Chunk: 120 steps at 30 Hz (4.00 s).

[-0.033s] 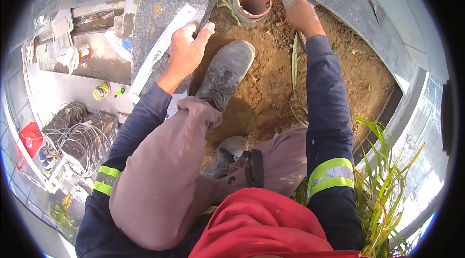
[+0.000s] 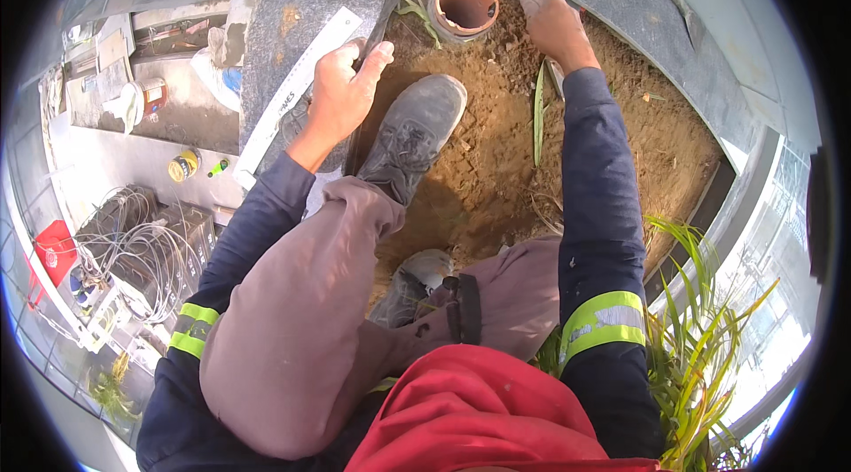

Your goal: The person measures and marks a stone slab using a square ruler and pencil, then uses a hammer and chisel to chip away at the stone. The person also uses a tape measure and a trowel to apply a substance to the stone.

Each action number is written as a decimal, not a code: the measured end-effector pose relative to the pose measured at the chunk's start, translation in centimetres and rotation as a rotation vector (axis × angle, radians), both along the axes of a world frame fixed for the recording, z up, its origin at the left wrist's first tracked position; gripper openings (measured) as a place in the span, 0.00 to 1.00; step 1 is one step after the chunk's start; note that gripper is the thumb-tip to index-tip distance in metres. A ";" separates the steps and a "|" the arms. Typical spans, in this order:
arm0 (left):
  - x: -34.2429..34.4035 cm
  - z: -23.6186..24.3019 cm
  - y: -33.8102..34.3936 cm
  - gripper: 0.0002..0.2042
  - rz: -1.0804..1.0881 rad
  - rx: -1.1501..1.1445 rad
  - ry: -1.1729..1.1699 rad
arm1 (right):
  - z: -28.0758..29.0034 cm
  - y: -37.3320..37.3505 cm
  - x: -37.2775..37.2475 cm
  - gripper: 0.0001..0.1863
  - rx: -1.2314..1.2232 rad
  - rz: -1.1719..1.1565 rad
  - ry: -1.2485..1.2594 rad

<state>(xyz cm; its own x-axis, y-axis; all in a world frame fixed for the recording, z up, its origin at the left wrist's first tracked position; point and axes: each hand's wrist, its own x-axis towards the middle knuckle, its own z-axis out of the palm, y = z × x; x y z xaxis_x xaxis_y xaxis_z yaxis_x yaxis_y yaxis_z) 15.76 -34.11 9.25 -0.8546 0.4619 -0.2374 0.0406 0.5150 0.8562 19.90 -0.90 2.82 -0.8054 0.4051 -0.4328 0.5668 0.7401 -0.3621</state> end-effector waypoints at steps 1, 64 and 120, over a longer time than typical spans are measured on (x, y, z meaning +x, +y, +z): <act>-0.2 0.0 -0.1 0.20 0.001 0.002 -0.010 | 0.1 -0.4 0.0 0.24 -0.004 0.032 0.052; -0.2 -0.8 0.1 0.19 0.016 0.097 -0.009 | 2.9 1.7 -4.4 0.25 -0.168 0.266 0.381; -3.0 0.1 -0.7 0.18 0.126 0.066 0.123 | 6.1 -15.7 -6.7 0.19 0.077 0.441 0.006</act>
